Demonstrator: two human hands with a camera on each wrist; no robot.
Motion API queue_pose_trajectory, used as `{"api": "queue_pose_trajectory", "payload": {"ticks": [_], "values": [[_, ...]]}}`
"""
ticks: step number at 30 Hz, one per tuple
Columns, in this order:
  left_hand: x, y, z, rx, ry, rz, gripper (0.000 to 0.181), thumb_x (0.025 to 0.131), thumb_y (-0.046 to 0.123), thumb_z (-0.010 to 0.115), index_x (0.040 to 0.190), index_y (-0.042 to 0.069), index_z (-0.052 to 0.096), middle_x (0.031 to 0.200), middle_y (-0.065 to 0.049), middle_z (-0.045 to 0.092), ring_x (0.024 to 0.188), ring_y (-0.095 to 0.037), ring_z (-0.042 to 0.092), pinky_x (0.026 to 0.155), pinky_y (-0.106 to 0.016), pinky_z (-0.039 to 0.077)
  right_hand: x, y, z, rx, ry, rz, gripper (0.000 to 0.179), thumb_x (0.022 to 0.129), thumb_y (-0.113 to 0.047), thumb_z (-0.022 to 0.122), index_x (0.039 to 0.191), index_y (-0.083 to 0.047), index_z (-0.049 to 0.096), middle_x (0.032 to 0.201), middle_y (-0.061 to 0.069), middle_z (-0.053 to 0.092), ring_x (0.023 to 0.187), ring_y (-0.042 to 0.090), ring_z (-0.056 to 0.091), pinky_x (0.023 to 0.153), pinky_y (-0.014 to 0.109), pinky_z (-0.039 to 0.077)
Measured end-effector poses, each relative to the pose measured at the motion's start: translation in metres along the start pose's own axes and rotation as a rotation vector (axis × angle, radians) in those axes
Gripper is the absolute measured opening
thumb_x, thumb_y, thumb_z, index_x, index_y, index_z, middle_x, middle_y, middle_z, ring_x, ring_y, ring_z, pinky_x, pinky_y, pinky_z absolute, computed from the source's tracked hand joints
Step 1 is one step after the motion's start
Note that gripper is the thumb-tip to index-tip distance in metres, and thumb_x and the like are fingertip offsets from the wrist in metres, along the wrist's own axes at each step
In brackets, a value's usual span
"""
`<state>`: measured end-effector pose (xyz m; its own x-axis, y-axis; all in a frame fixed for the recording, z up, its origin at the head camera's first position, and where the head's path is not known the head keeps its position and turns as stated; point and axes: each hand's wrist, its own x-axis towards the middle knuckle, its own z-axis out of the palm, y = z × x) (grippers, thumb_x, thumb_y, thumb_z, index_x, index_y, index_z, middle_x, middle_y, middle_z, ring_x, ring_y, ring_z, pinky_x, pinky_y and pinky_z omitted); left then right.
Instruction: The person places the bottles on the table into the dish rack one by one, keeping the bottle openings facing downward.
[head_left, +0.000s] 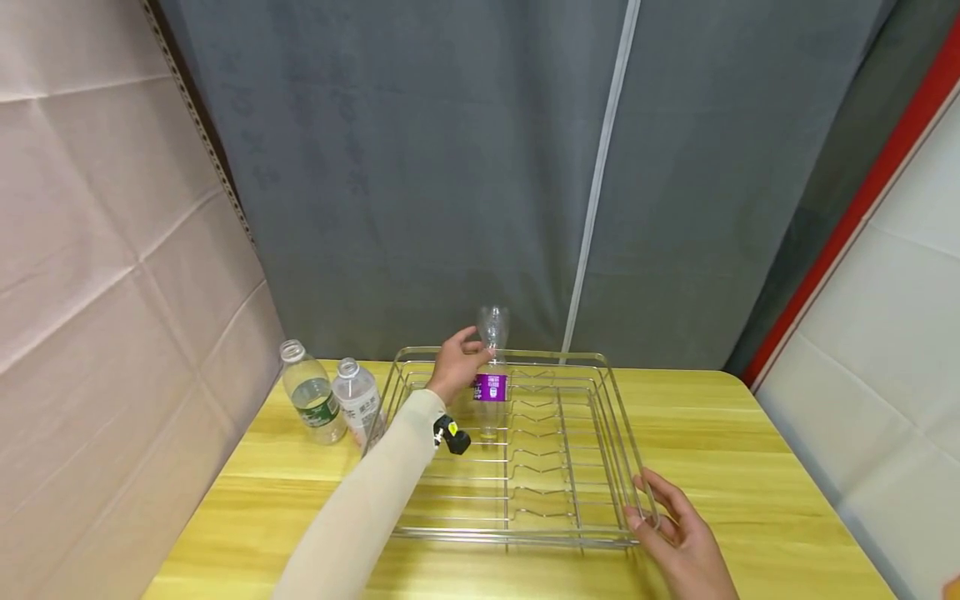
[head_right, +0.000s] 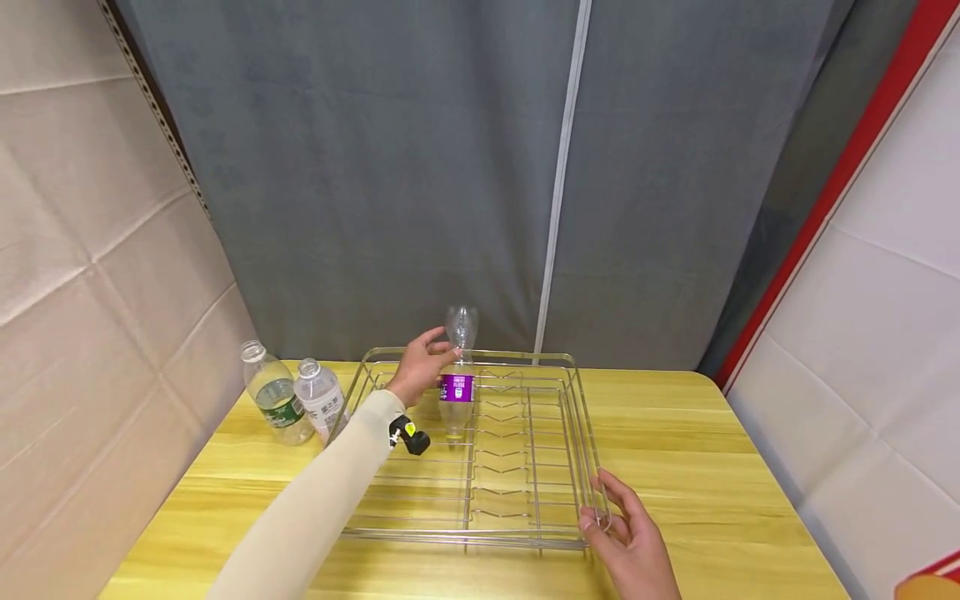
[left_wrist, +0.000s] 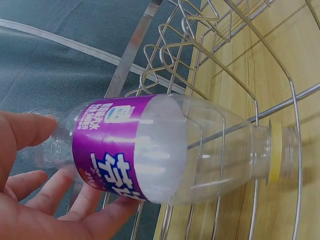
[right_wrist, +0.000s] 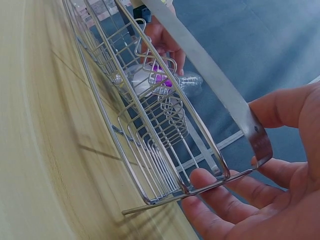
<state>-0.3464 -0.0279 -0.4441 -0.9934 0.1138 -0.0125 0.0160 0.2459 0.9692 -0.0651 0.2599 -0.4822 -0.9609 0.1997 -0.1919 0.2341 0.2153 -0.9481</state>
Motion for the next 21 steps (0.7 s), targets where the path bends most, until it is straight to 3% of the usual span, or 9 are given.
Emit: {"api": "queue_pose_trajectory", "payload": {"ticks": [11,13,15,18,21], "values": [[-0.003,0.002,-0.007,-0.041,0.004,-0.038,0.079,0.097,0.021,0.078,0.164,0.016,0.038,0.153,-0.016,0.059,0.123,-0.032,0.069,0.075,-0.032,0.064,-0.001,-0.001,0.000,-0.015,0.004,0.000,0.074,0.103,-0.042,0.069,0.164,-0.018,0.034,0.165,0.014,0.043,0.126,0.025,0.068,0.090,0.025,0.062],[-0.003,0.004,-0.008,-0.041,0.006,-0.038,0.080,0.096,0.022,0.078,0.164,0.016,0.038,0.153,-0.016,0.059,0.121,-0.035,0.069,0.079,-0.040,0.064,-0.001,0.000,-0.001,-0.019,0.003,-0.004,0.074,0.103,-0.042,0.069,0.164,-0.018,0.034,0.165,0.014,0.043,0.127,0.025,0.068,0.091,0.027,0.062],[-0.003,0.006,-0.010,-0.031,0.014,-0.033,0.080,0.095,0.022,0.079,0.164,0.016,0.038,0.153,-0.015,0.059,0.124,-0.036,0.067,0.090,-0.045,0.064,-0.001,0.000,-0.001,-0.019,0.002,-0.008,0.075,0.103,-0.042,0.070,0.164,-0.019,0.034,0.165,0.014,0.043,0.128,0.026,0.067,0.092,0.029,0.063],[-0.007,0.010,-0.014,-0.020,0.020,-0.023,0.079,0.095,0.022,0.079,0.163,0.017,0.040,0.153,-0.016,0.059,0.131,-0.039,0.064,0.108,-0.053,0.056,-0.001,0.000,-0.001,-0.022,0.001,-0.009,0.075,0.102,-0.043,0.070,0.164,-0.019,0.034,0.165,0.014,0.043,0.129,0.027,0.067,0.092,0.029,0.063],[-0.012,0.015,-0.019,-0.002,0.014,-0.009,0.079,0.095,0.025,0.079,0.163,0.018,0.040,0.153,-0.015,0.058,0.137,-0.039,0.060,0.116,-0.056,0.050,-0.001,0.000,-0.002,-0.024,-0.002,-0.008,0.075,0.102,-0.042,0.070,0.164,-0.019,0.033,0.165,0.014,0.043,0.125,0.023,0.068,0.090,0.026,0.062]]}}
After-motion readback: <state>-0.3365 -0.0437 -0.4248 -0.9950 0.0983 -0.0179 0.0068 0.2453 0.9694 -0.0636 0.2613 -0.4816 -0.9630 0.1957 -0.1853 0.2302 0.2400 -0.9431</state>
